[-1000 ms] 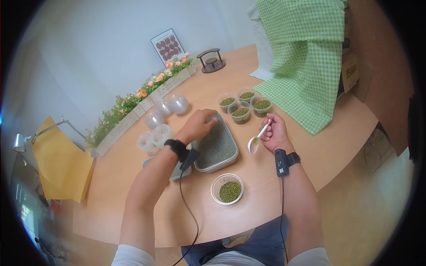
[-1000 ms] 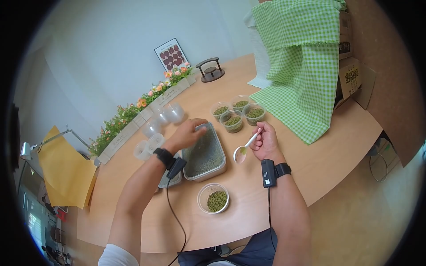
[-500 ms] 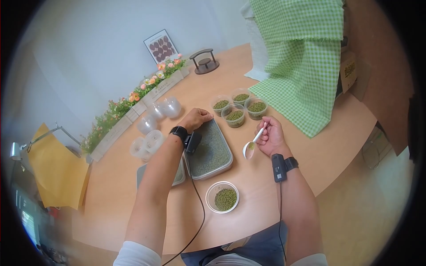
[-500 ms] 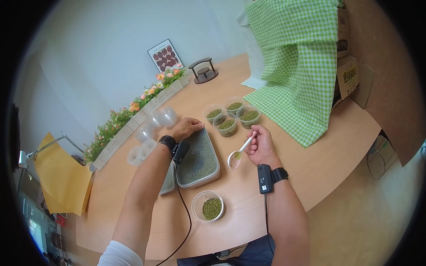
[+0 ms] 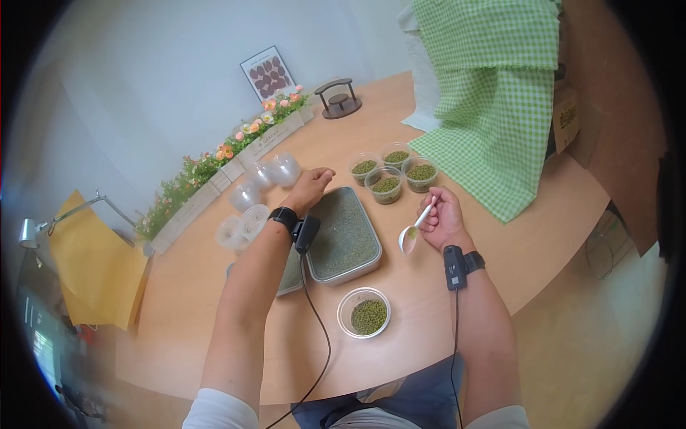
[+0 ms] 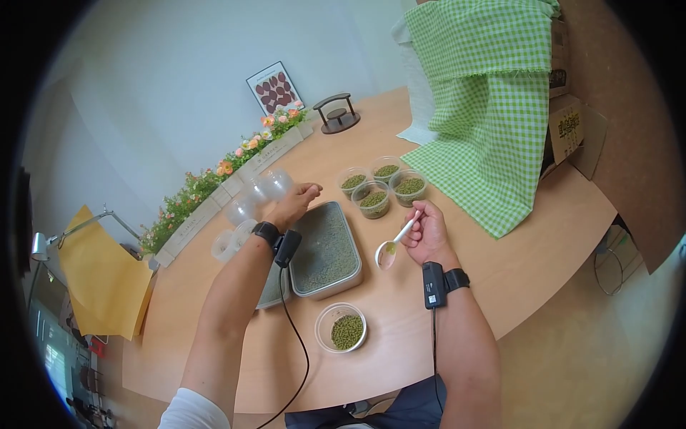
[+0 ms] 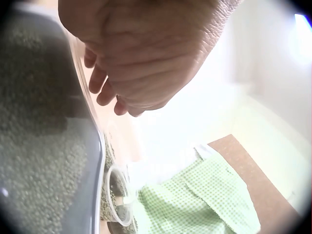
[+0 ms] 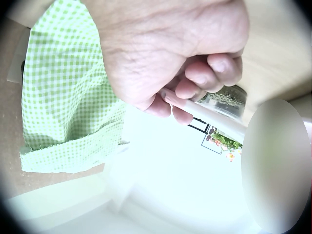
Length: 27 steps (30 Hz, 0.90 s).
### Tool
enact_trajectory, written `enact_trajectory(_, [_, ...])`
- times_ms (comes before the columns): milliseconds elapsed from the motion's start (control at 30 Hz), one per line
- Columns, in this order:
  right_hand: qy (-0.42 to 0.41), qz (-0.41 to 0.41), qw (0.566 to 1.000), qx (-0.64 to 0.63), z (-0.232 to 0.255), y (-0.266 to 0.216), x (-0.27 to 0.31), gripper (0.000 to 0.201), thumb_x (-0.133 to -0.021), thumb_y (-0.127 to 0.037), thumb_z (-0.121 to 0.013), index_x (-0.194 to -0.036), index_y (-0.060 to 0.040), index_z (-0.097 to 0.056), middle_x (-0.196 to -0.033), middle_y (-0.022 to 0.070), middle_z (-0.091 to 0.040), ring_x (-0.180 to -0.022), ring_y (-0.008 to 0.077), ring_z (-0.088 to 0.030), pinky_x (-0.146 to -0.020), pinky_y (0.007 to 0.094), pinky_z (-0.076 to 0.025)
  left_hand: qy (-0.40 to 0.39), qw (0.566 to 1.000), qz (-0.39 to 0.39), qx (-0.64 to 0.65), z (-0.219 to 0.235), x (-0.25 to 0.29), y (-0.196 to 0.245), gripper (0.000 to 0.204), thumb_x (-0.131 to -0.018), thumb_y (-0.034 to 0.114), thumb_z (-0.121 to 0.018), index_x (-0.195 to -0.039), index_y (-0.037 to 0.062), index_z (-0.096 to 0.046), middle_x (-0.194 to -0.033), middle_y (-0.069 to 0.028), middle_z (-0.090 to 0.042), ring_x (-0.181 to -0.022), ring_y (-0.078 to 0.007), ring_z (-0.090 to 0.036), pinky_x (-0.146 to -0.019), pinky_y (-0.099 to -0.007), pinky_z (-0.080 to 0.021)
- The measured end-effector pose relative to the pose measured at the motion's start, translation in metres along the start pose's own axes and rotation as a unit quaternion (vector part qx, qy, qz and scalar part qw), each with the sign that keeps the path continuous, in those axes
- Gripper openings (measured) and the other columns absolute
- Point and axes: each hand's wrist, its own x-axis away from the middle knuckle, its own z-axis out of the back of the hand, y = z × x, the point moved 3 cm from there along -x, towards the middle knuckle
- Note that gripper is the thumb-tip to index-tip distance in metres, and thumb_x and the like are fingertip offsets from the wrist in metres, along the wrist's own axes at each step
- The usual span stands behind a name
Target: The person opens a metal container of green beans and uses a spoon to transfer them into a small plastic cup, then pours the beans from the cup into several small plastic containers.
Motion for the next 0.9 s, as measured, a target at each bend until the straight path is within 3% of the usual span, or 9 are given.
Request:
enact_trajectory(67, [-0.004, -0.005, 1.0, -0.001, 0.0, 0.001, -0.001, 0.03, -0.092, -0.027, -0.059, -0.066, -0.015, -0.053, -0.05, -0.0055, -0.042, -0.039, 0.0072, -0.035, -0.035, 0.0232, -0.024, 0.02, 0.998, 0.001, -0.055, 0.024, 0.012, -0.002, 0.037, -0.104, 0.03, -0.056, -0.11, -0.003, -0.071, -0.09, -0.0003, -0.066, -0.083, -0.0104, -0.058, -0.077, -0.0304, -0.048])
enact_trajectory(133, [0.003, 0.0, 1.0, 0.001, 0.001, 0.001, -0.002, 0.03, -0.093, -0.027, -0.059, -0.066, -0.0151, -0.053, -0.051, -0.0056, -0.042, -0.039, 0.0071, -0.034, -0.034, 0.0232, -0.024, -0.015, 0.985, 0.06, -0.163, 0.04, 0.033, -0.003, 0.035, -0.104, 0.028, -0.055, -0.11, -0.0023, -0.072, -0.09, -0.0006, -0.068, -0.084, -0.0104, -0.06, -0.079, -0.0299, -0.048])
enact_trajectory(267, [0.003, 0.002, 1.0, 0.006, -0.001, 0.001, -0.001, 0.03, -0.093, -0.027, -0.059, -0.066, -0.0151, -0.053, -0.051, -0.0059, -0.041, -0.039, 0.007, -0.034, -0.034, 0.0231, -0.024, -0.076, 0.978, 0.097, -0.168, 0.057, 0.048, -0.028, 0.033, -0.103, 0.022, -0.056, -0.109, -0.0054, -0.072, -0.09, -0.0034, -0.069, -0.084, -0.0117, -0.062, -0.08, -0.03, -0.05])
enact_trajectory(333, [0.001, 0.0, 1.0, 0.008, 0.0, 0.001, -0.001, 0.03, -0.093, -0.027, -0.059, -0.066, -0.0152, -0.053, -0.051, -0.006, -0.041, -0.04, 0.0069, -0.034, -0.034, 0.0231, -0.024, -0.056, 0.993, 0.087, -0.065, 0.058, 0.054, -0.034, 0.031, -0.103, 0.018, -0.056, -0.103, -0.0084, -0.072, -0.088, -0.0057, -0.07, -0.082, -0.013, -0.064, -0.082, -0.0305, -0.052])
enact_trajectory(467, [0.003, 0.001, 1.0, 0.012, 0.001, 0.002, -0.002, 0.03, -0.093, -0.027, -0.059, -0.066, -0.0155, -0.054, -0.051, -0.0063, -0.041, -0.04, 0.0066, -0.034, -0.034, 0.023, -0.024, -0.036, 0.987, 0.099, -0.118, 0.052, 0.063, -0.016, 0.029, -0.103, 0.016, -0.056, -0.102, -0.0084, -0.071, -0.089, -0.0073, -0.071, -0.082, -0.0153, -0.067, -0.081, -0.0322, -0.055])
enact_trajectory(533, [0.003, 0.001, 1.0, 0.011, 0.001, 0.001, -0.002, 0.03, -0.093, -0.027, -0.059, -0.066, -0.0156, -0.054, -0.051, -0.0064, -0.041, -0.04, 0.0065, -0.034, -0.034, 0.0229, -0.024, -0.006, 0.985, 0.172, 0.027, 0.049, 0.063, -0.027, 0.028, -0.105, 0.017, -0.056, -0.106, -0.0074, -0.07, -0.092, -0.0079, -0.071, -0.082, -0.0186, -0.071, -0.08, -0.0345, -0.06])
enact_trajectory(633, [0.007, 0.004, 1.0, 0.011, 0.0, 0.001, -0.001, 0.03, -0.093, -0.027, -0.059, -0.066, -0.0158, -0.054, -0.051, -0.0066, -0.041, -0.04, 0.0064, -0.034, -0.034, 0.0227, -0.024, 0.009, 0.976, 0.186, 0.11, 0.047, 0.062, -0.043, 0.027, -0.104, 0.016, -0.058, -0.111, -0.0079, -0.068, -0.097, -0.0115, -0.071, -0.086, -0.0225, -0.072, -0.081, -0.0376, -0.062])
enact_trajectory(900, [0.01, 0.007, 1.0, 0.008, -0.001, 0.001, -0.001, 0.03, -0.093, -0.027, -0.059, -0.066, -0.0165, -0.053, -0.051, -0.0067, -0.041, -0.04, 0.0062, -0.034, -0.034, 0.0226, -0.024, 0.006, 0.97, 0.2, 0.141, 0.052, 0.051, -0.06, 0.021, -0.102, 0.014, -0.061, -0.106, -0.0048, -0.07, -0.093, -0.0087, -0.07, -0.081, -0.0209, -0.072, -0.079, -0.0372, -0.063])
